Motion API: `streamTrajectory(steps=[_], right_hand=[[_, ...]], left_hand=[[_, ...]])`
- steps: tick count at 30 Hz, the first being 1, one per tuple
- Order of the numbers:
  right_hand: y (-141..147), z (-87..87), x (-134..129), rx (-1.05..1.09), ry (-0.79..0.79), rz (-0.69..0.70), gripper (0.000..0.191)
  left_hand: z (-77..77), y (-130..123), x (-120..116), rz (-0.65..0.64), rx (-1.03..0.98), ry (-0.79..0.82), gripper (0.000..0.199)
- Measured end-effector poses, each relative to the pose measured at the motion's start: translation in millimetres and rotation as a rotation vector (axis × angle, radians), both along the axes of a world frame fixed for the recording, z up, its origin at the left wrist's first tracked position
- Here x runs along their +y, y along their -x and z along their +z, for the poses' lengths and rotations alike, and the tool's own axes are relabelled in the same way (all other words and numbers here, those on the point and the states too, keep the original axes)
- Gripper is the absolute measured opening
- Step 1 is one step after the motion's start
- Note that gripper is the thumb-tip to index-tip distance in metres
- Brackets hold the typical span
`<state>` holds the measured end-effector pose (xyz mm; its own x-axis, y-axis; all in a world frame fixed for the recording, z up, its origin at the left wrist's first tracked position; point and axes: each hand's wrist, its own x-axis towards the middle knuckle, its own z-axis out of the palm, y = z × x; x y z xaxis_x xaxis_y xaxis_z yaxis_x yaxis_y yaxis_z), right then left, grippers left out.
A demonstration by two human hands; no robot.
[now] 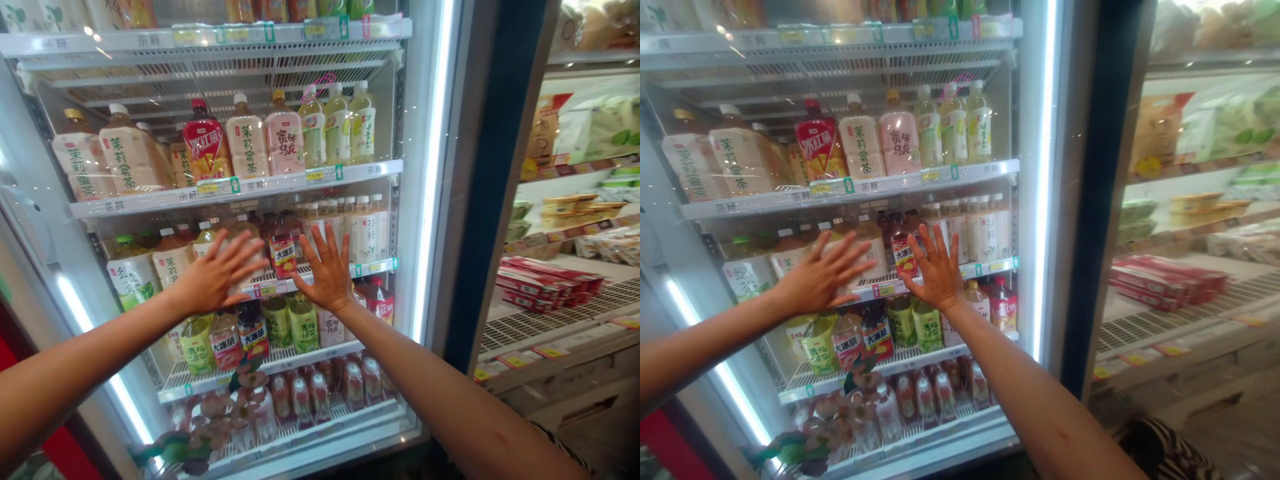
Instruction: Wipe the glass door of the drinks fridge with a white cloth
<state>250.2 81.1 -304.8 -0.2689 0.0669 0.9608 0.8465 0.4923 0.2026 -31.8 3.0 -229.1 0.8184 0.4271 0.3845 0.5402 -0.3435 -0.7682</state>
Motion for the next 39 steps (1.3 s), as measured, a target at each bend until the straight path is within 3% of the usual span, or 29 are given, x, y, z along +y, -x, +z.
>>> streamTrajectory(steps=[2,4,7,9,12,15,17,18,21,23,24,27,29,32,34,36,39], right_hand=[[0.3,-0.5,0.9,0.000,0.005,-0.004,0.095],[0.5,-0.9,1.6,-0.001,0.015,-0.007,0.096],[0.4,-1.2,2.4,-0.002,0.005,-0.012,0.094],[0.3,-1.3,2.7,-0.005,-0.015,-0.016,0.093],[0.3,-1.7,3.3,-0.010,-0.029,-0.021,0.092],[0.5,-2.2,3.8,-0.013,-0.026,-0.031,0.092],[0.6,-2.4,3.9,-0.014,-0.026,-0.030,0.092],[0.6,-2.4,3.9,-0.012,-0.024,-0.027,0.092],[0.7,-2.4,3.6,-0.008,-0.012,-0.015,0.094],[0.6,-2.6,3.6,-0.003,0.005,-0.007,0.095],[0.6,-2.8,3.6,0.000,0.012,-0.004,0.095],[0.4,-3.2,3.9,0.005,0.018,0.001,0.096],[0.4,-3.3,3.8,0.003,0.018,-0.002,0.096],[0.5,-3.1,3.0,0.001,0.024,-0.008,0.097],[0.5,-3.0,2.5,0.001,0.023,-0.004,0.097],[0.6,-2.9,2.1,0.003,0.015,0.005,0.096],[0.9,-2.6,2.0,0.004,-0.004,0.016,0.095]], left_hand=[[19.9,-1.0,0.2,0.090,-0.303,-0.135,0.087],[14.2,0.7,-2.1,0.123,-0.439,-0.204,0.092],[-22.4,16.8,-10.2,0.076,-0.226,-0.132,0.098],[-34.9,35.0,-16.2,0.025,-0.006,-0.054,0.093],[-17.4,59.4,-22.1,0.030,0.009,-0.038,0.083],[-0.8,67.1,-23.4,0.123,-0.370,-0.154,0.084],[-12.9,64.9,-23.7,0.138,-0.503,-0.193,0.090],[-23.8,63.7,-24.1,0.117,-0.469,-0.176,0.094],[-46.4,66.3,-25.6,-0.011,-0.104,-0.037,0.098],[-36.4,72.6,-25.6,-0.047,0.030,0.015,0.091],[-25.1,75.5,-25.1,-0.029,-0.005,0.001,0.087],[2.6,76.2,-22.5,0.095,-0.360,-0.141,0.084],[-3.5,69.3,-21.3,0.109,-0.446,-0.181,0.091],[-35.8,57.1,-20.6,-0.021,-0.102,-0.046,0.095],[-43.7,51.3,-18.7,-0.088,0.109,0.037,0.087],[-29.2,44.9,-14.4,-0.071,0.093,0.022,0.082],[6.6,28.3,-6.5,0.044,-0.232,-0.127,0.084]])
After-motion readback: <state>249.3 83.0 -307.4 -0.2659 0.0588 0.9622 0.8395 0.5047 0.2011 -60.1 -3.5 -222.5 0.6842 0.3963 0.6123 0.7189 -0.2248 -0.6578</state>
